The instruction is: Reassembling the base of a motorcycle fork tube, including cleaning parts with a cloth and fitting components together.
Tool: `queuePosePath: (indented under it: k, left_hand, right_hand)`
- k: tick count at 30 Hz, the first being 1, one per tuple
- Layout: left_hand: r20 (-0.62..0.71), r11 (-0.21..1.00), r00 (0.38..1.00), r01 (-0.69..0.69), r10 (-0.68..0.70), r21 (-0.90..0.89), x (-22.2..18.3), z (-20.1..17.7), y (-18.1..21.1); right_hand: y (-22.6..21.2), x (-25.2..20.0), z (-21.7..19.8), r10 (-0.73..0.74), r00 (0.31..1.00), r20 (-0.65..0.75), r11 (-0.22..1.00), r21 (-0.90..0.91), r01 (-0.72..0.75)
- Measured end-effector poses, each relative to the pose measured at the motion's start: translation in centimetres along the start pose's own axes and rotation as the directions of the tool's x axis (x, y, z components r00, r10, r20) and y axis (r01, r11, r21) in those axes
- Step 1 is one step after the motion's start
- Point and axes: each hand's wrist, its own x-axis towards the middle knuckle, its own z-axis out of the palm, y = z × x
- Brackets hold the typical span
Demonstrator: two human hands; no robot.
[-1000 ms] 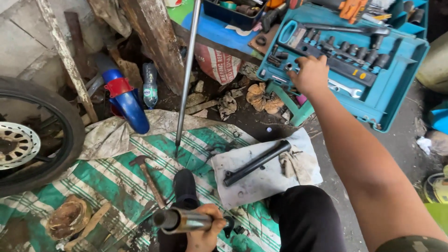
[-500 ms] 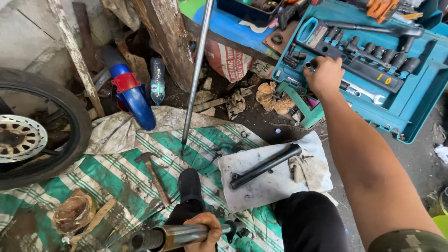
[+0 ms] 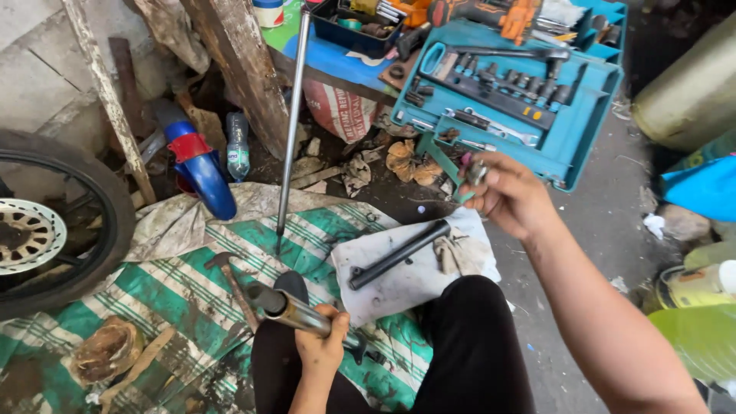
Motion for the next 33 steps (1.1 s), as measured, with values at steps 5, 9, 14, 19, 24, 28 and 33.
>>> queuePosePath:
  k: [5, 9, 14, 19, 24, 28, 33]
  left_hand:
    - [0.049, 0.977, 0.979, -0.199, 0.196, 0.080, -3.5, 3.4, 2.7]
    - [0.135, 0.941, 0.951, -0.299, 0.280, 0.157, -5.3, 5.4, 6.7]
    - [0.175, 0.912, 0.950, -0.301, 0.259, 0.278, -6.6, 7.1, 7.7]
    - [0.152, 0.933, 0.944, -0.316, 0.292, 0.169, -6.5, 7.1, 7.5]
    - [0.133, 0.926, 0.946, -0.318, 0.295, 0.204, -6.0, 7.4, 8.4]
    - [0.116, 0.936, 0.962, -0.266, 0.245, 0.231, -4.8, 7.6, 8.8]
    - [0.087, 0.939, 0.967, -0.254, 0.240, 0.230, -3.5, 7.7, 7.9]
  right_hand:
    - [-0.6, -10.3, 4.7, -0.141, 0.981, 0.135, 0.970, -0.179, 0.164]
    - [2.3, -16.7, 4.9, -0.103, 0.993, -0.053, 0.969, -0.231, 0.088]
    - [4.8, -21.6, 4.9, 0.061, 0.946, -0.319, 0.960, -0.241, -0.143]
    - [7.3, -23.9, 3.6, -0.096, 0.943, -0.318, 0.898, -0.436, -0.056]
    - [8.1, -24.7, 1.5, -0.148, 0.918, -0.367, 0.741, -0.656, -0.142]
    - [10.8, -24.5, -1.7, -0.239, 0.860, -0.451, 0.705, -0.690, -0.166]
    - [12.5, -23.3, -3.1, -0.242, 0.833, -0.497, 0.679, -0.701, -0.220]
